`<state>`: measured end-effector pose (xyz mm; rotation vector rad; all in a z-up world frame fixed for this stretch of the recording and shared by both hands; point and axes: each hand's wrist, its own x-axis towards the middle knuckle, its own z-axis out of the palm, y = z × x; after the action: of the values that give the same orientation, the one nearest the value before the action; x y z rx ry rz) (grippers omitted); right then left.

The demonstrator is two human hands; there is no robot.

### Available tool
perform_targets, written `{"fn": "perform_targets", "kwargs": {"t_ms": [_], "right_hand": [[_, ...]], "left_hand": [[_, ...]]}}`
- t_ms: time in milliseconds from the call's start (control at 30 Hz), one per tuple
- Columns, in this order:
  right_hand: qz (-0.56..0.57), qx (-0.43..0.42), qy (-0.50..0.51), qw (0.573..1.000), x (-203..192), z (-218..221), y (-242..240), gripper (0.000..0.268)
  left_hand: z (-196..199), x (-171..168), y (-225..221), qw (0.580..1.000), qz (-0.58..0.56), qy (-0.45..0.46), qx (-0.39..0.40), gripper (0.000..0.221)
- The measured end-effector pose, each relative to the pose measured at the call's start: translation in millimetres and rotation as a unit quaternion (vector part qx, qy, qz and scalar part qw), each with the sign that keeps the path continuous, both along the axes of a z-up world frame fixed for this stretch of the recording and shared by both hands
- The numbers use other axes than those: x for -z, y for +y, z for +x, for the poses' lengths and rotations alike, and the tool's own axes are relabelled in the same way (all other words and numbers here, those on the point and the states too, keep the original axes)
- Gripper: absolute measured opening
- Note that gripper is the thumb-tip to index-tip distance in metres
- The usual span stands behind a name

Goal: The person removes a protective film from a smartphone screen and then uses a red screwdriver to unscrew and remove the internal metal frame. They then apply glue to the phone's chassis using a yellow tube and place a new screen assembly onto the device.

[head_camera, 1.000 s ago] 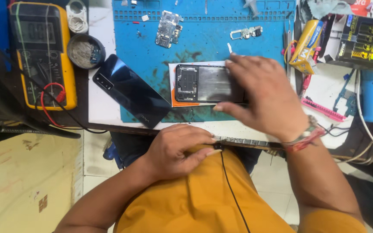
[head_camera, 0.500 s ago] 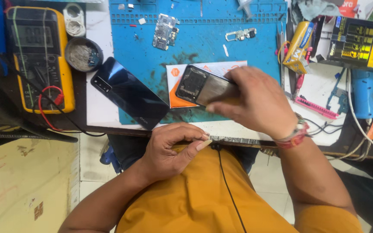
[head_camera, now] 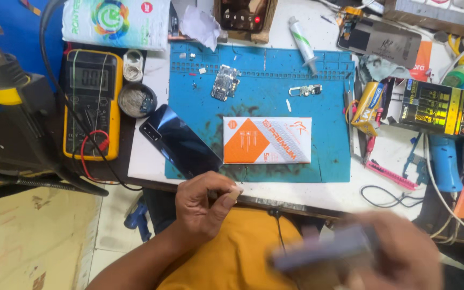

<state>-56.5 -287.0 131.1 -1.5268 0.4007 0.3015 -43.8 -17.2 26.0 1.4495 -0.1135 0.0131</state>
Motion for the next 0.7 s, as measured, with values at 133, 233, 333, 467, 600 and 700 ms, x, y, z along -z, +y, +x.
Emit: {"fn": "perform_targets", "kwargs": {"t_ms": [133, 233, 333, 467, 600, 700], "right_hand": [[0.001, 0.006, -0.014, 1.0, 3, 2, -6, 0.024], [-0.005, -0.038, -0.029, 0.999, 6, 12, -12, 0.024], [-0.044, -0.127, -0.037, 0.99, 11, 37, -23, 0.024], [-0.198, -0.336, -0.092, 0.916, 34, 117, -23, 0.028], [-0.316, -0.421, 0.014, 0.85, 45, 161, 7, 0.029], [-0.405, -0.401, -0.254, 0.781, 42, 160, 18, 0.028]], "left_hand": [[-5, 2, -5, 0.998, -0.057, -0.021, 0.019, 0.011], [-5, 5, -5, 0.996, -0.081, -0.021, 0.004, 0.018], [-10, 12, -5, 0.995, -0.089, -0.016, -0.036, 0.023], [-12, 21, 1, 0.99, -0.122, 0.017, -0.064, 0.025], [-20, 23, 6, 0.99, -0.128, 0.007, -0.065, 0.026], [-25, 23, 12, 0.99, -0.118, 0.005, -0.079, 0.028]]}}
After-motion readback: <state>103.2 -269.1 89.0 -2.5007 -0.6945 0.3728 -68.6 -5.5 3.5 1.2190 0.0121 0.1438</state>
